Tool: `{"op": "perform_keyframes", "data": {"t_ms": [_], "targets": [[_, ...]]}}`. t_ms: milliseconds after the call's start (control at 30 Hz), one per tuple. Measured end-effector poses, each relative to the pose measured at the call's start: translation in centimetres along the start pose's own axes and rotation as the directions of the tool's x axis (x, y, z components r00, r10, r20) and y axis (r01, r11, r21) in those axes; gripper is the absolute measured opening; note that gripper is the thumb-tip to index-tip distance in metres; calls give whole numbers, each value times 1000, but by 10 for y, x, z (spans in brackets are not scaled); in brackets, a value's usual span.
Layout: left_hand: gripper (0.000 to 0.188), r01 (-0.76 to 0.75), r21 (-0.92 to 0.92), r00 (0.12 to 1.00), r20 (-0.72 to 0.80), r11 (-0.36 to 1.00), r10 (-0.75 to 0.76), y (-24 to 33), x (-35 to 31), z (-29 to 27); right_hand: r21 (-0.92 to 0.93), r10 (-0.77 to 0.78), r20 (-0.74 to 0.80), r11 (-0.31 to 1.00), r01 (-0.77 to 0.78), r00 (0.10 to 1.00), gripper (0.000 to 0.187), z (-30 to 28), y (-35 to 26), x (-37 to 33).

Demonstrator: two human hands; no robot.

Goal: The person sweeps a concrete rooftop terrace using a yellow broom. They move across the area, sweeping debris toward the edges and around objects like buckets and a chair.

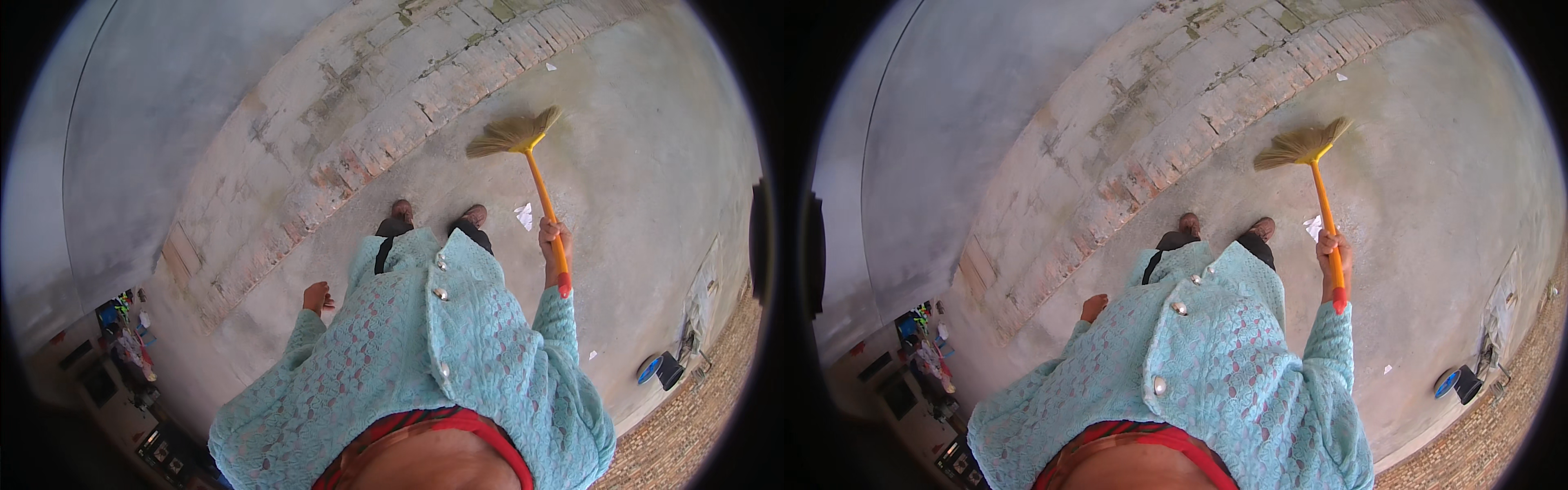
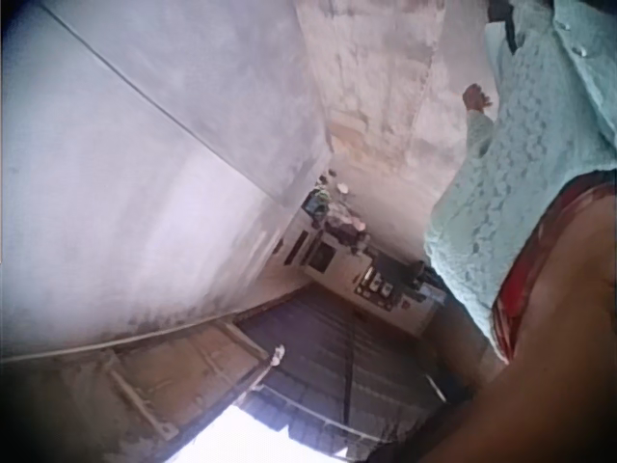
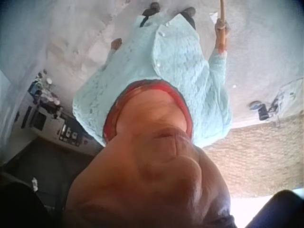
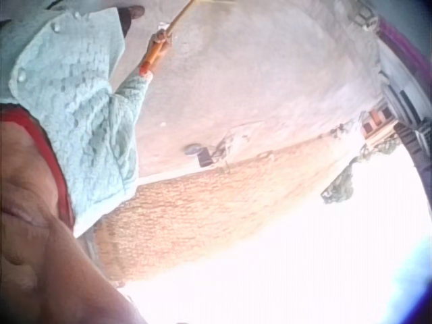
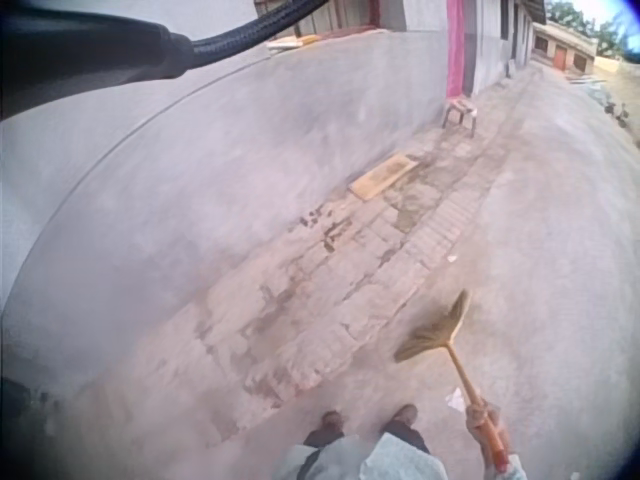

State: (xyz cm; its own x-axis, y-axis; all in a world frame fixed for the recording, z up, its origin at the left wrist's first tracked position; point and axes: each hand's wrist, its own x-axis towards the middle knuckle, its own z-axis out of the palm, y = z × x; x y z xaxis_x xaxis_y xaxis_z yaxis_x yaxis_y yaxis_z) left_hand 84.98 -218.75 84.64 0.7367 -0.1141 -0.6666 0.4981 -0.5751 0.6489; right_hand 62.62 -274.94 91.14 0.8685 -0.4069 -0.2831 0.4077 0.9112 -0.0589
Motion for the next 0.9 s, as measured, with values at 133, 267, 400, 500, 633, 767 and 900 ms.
{"op": "perform_keyframes", "data": {"t_ms": [133, 267, 400, 500, 633, 767, 900], "targets": [[32, 20, 78, 998, 61, 997, -25, 16, 7, 32, -60, -4, -45, 998, 1, 999, 18, 31, 13, -24], [33, 15, 57, 996, 84, 998, -19, 57, 17, 57, 79, 156, 22, 984, -158, 987, 15, 40, 2, -14], [35, 74, -88, 996, 53, 993, -69, 86, 11, 63, 71, 283, 28, 956, -285, 959, 14, 22, -29, 53], [34, 95, -164, 995, 9, 982, -95, 98, 3, 62, 197, 331, -39, 927, -318, 943, 13, -1, -66, 92], [32, 161, -146, 985, -46, 976, -169, 97, -12, 60, 46, 136, -65, 990, -133, 989, 12, -2, -101, 103], [31, 149, -112, 988, -26, 982, -153, 86, -16, 66, -79, -97, -56, 993, 92, 994, 11, 35, -90, 104], [32, 102, -81, 995, 13, 992, -101, 76, -11, 75, -177, -120, 87, 975, 134, 989, 15, 71, -55, 88]]}}
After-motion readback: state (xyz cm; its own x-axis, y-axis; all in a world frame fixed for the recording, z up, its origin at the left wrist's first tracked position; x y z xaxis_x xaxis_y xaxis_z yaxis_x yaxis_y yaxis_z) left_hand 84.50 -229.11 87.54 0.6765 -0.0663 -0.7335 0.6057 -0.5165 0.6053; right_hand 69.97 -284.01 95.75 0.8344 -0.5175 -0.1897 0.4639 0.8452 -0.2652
